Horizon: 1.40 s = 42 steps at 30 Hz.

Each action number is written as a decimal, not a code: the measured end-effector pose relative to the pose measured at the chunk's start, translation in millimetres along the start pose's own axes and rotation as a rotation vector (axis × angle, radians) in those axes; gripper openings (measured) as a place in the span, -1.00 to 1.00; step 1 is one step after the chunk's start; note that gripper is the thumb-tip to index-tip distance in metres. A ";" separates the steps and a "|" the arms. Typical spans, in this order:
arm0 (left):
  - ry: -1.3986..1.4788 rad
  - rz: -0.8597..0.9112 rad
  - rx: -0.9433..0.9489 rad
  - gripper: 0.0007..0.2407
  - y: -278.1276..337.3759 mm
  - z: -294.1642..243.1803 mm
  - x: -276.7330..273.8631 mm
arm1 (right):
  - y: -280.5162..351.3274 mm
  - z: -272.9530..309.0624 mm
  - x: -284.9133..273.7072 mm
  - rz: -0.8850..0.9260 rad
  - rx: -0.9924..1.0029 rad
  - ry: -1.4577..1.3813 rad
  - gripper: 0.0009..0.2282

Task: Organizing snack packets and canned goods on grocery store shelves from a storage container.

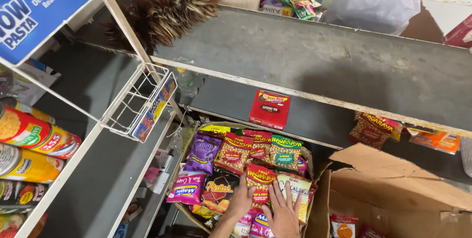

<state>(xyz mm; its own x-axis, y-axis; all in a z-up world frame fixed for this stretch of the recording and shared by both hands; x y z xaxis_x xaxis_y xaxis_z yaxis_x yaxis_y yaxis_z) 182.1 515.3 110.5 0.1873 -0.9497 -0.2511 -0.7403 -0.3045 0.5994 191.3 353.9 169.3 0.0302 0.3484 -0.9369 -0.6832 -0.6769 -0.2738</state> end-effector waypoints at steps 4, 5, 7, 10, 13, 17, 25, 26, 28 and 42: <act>-0.305 -0.119 0.123 -0.39 -5.9 -4.7 7.4 | 1.3 -8.9 15.4 0.398 0.207 0.064 -0.31; -0.464 -0.207 0.212 -0.36 -3.2 -9.8 7.2 | 7.8 -11.2 19.0 0.546 0.291 0.079 -0.32; -0.582 -0.245 0.173 -0.36 9.9 -23.8 -4.4 | 13.4 -20.6 34.4 0.550 0.283 0.086 -0.33; -0.744 -0.341 0.217 -0.34 19.7 -29.8 -12.3 | 6.3 -19.4 29.1 0.257 0.125 0.141 -0.32; -0.855 -0.288 0.233 -0.38 32.7 -33.6 -9.7 | 1.0 -13.7 23.2 0.283 0.095 0.132 -0.34; -0.988 -0.108 0.064 -0.42 30.8 -22.1 3.8 | -0.4 -9.1 20.6 -0.005 -0.118 0.205 -0.34; -0.858 -0.756 0.656 -0.42 5.1 1.7 15.4 | -3.4 -9.8 29.6 0.006 -0.140 0.232 -0.37; -0.857 -0.753 0.647 -0.42 3.8 3.6 15.9 | -3.2 -10.0 31.1 0.016 -0.141 0.241 -0.38; -0.853 -0.715 0.626 -0.41 6.4 -2.0 13.1 | -10.4 -5.3 19.3 0.039 -0.134 0.217 -0.36; -0.803 -0.408 0.431 -0.45 44.3 -22.8 32.4 | 48.5 -12.1 -18.6 0.130 0.077 -0.049 -0.34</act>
<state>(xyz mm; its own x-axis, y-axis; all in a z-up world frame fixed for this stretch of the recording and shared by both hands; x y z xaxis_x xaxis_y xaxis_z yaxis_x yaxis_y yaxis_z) 170.1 469.3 146.2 0.1051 -0.3989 -0.9110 -0.9174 -0.3924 0.0659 166.4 306.7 170.7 -0.0968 0.2932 -0.9512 -0.7329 -0.6675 -0.1312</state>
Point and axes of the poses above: each hand's wrist, its own y-axis away from the middle knuckle, its own x-axis out of the palm, z = x × y, the point moved 9 cm from there along -y, towards the middle knuckle, and after that the axes turned 15 degrees about -x, right-handed, at the moved point
